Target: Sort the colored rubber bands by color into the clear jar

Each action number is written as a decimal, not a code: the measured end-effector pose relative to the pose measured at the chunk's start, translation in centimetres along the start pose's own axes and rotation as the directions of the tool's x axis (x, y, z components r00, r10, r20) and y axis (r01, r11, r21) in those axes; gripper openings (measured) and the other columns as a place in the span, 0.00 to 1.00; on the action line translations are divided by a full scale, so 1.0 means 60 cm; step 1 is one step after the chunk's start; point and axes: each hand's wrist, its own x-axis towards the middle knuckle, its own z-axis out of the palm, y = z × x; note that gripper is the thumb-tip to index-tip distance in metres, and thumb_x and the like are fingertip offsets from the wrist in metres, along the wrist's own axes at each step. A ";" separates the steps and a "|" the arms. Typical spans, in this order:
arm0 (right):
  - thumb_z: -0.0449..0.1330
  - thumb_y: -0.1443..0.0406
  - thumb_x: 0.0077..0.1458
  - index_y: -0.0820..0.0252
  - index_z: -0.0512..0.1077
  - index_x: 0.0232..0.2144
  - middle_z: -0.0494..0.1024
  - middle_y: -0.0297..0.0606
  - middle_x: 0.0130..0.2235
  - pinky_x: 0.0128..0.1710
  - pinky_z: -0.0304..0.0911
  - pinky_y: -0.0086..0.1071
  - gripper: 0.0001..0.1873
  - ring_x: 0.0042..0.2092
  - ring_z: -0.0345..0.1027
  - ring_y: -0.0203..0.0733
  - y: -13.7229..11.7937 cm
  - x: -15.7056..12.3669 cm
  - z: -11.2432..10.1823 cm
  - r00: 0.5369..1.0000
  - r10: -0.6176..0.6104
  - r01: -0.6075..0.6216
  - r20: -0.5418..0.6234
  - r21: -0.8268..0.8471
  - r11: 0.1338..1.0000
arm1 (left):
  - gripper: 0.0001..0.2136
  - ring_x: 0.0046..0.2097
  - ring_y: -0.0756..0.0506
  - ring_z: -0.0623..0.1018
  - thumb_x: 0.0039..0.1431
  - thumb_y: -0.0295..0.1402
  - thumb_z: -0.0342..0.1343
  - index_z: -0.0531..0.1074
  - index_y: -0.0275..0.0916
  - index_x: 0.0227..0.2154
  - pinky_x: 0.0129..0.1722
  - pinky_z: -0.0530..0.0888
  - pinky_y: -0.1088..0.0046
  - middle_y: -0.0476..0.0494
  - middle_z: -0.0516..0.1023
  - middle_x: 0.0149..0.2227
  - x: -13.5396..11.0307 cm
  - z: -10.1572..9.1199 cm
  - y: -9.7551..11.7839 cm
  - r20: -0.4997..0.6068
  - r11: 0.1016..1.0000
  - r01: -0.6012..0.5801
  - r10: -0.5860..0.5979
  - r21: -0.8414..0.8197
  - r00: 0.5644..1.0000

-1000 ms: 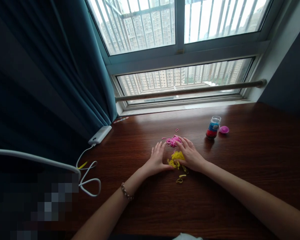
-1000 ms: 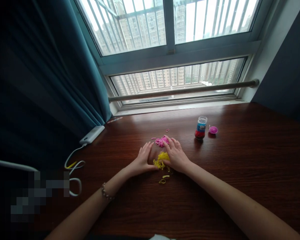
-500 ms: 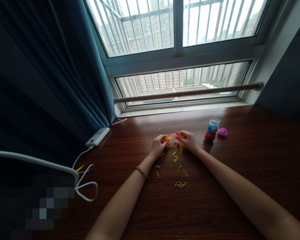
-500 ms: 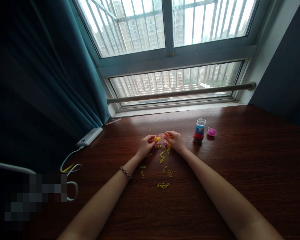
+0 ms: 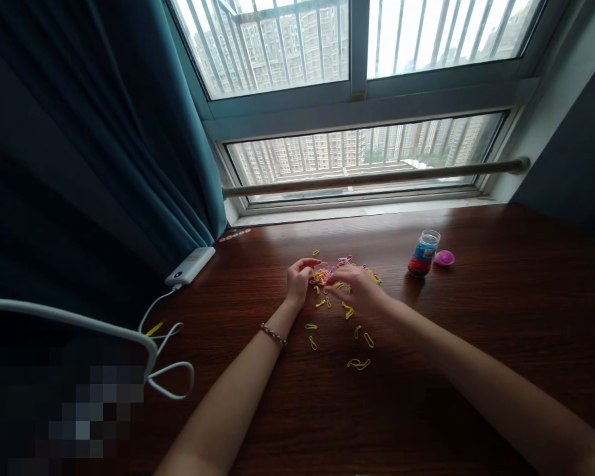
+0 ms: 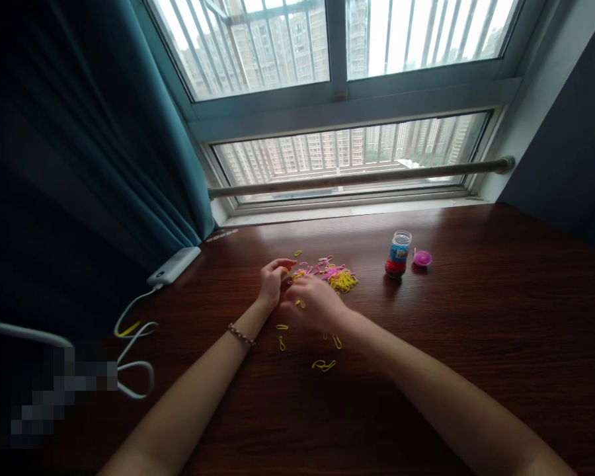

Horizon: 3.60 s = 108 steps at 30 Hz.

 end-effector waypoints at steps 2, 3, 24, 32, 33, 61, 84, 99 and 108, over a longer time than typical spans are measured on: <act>0.54 0.58 0.53 0.59 0.72 0.37 0.75 0.42 0.40 0.46 0.59 0.38 0.14 0.45 0.65 0.44 -0.054 -0.024 0.041 0.981 -0.159 0.167 0.114 -0.067 0.984 | 0.10 0.36 0.46 0.75 0.42 0.27 0.46 0.72 0.34 0.25 0.35 0.72 0.70 0.42 0.77 0.30 0.005 -0.006 -0.004 -0.096 1.000 0.022 -0.023 -0.005 0.995; 0.54 0.56 0.52 0.59 0.70 0.41 0.72 0.44 0.46 0.48 0.57 0.39 0.17 0.49 0.61 0.46 -0.075 -0.038 0.063 0.964 -0.213 0.230 0.161 -0.093 0.969 | 0.09 0.34 0.47 0.75 0.42 0.28 0.46 0.72 0.34 0.24 0.34 0.72 0.72 0.43 0.77 0.29 0.008 -0.010 -0.005 -0.138 0.999 0.029 -0.031 -0.017 0.990; 0.60 0.59 0.46 0.61 0.74 0.32 0.76 0.36 0.24 0.23 0.64 0.27 0.12 0.23 0.69 0.36 -0.009 -0.005 -0.048 0.597 0.193 -0.565 0.779 0.237 0.791 | 0.06 0.27 0.51 0.71 0.42 0.30 0.58 0.77 0.35 0.25 0.25 0.68 0.77 0.45 0.74 0.28 -0.003 0.002 0.006 0.293 0.944 -0.160 0.072 0.288 0.954; 0.64 0.60 0.42 0.60 0.67 0.46 0.75 0.43 0.40 0.35 0.68 0.32 0.27 0.37 0.72 0.41 0.014 -0.022 -0.014 0.385 -0.089 -0.851 0.919 0.391 0.352 | 0.14 0.27 0.51 0.73 0.42 0.31 0.58 0.74 0.36 0.36 0.26 0.71 0.76 0.44 0.76 0.30 0.000 0.001 0.001 0.307 0.966 -0.092 0.015 0.240 0.952; 0.64 0.62 0.42 0.61 0.68 0.45 0.74 0.44 0.43 0.38 0.67 0.31 0.25 0.39 0.72 0.40 0.031 -0.018 -0.014 0.543 0.014 -0.798 0.840 0.511 0.320 | 0.14 0.28 0.50 0.73 0.43 0.30 0.57 0.74 0.36 0.36 0.28 0.72 0.75 0.44 0.76 0.31 0.001 0.000 0.000 0.299 0.968 -0.095 0.022 0.233 0.954; 0.50 0.55 0.53 0.65 0.70 0.41 0.72 0.50 0.45 0.48 0.60 0.43 0.22 0.48 0.65 0.50 0.192 -0.013 0.003 0.827 0.434 -0.392 -0.358 0.187 0.901 | 0.23 0.62 0.38 0.48 0.59 0.39 0.41 0.57 0.26 0.53 0.59 0.47 0.58 0.29 0.53 0.59 0.046 0.001 -0.034 0.086 0.454 -0.202 0.264 0.867 0.961; 0.55 0.66 0.52 0.57 0.74 0.32 0.76 0.37 0.33 0.39 0.62 0.32 0.07 0.37 0.67 0.39 0.062 -0.107 0.005 0.990 0.081 -0.078 -0.115 0.025 0.997 | 0.07 0.27 0.51 0.70 0.52 0.34 0.53 0.72 0.38 0.30 0.29 0.68 0.76 0.48 0.73 0.28 -0.100 -0.030 0.031 0.327 0.716 -0.360 0.192 0.599 0.925; 0.56 0.65 0.51 0.61 0.69 0.27 0.70 0.34 0.25 0.27 0.59 0.27 0.05 0.27 0.61 0.34 0.036 -0.113 0.001 0.987 0.159 -0.162 0.037 0.126 0.979 | 0.05 0.29 0.51 0.68 0.51 0.33 0.53 0.71 0.40 0.30 0.32 0.66 0.76 0.49 0.68 0.29 -0.111 -0.019 0.033 0.445 0.631 -0.382 0.065 0.675 0.893; 0.55 0.59 0.49 0.60 0.72 0.26 0.75 0.36 0.25 0.26 0.60 0.30 0.11 0.24 0.65 0.36 0.094 -0.110 -0.025 0.883 0.388 -0.376 -0.263 0.098 0.921 | 0.05 0.29 0.51 0.69 0.52 0.31 0.53 0.72 0.38 0.26 0.29 0.65 0.76 0.48 0.72 0.27 -0.112 -0.026 0.037 0.469 0.707 -0.401 0.110 0.582 0.876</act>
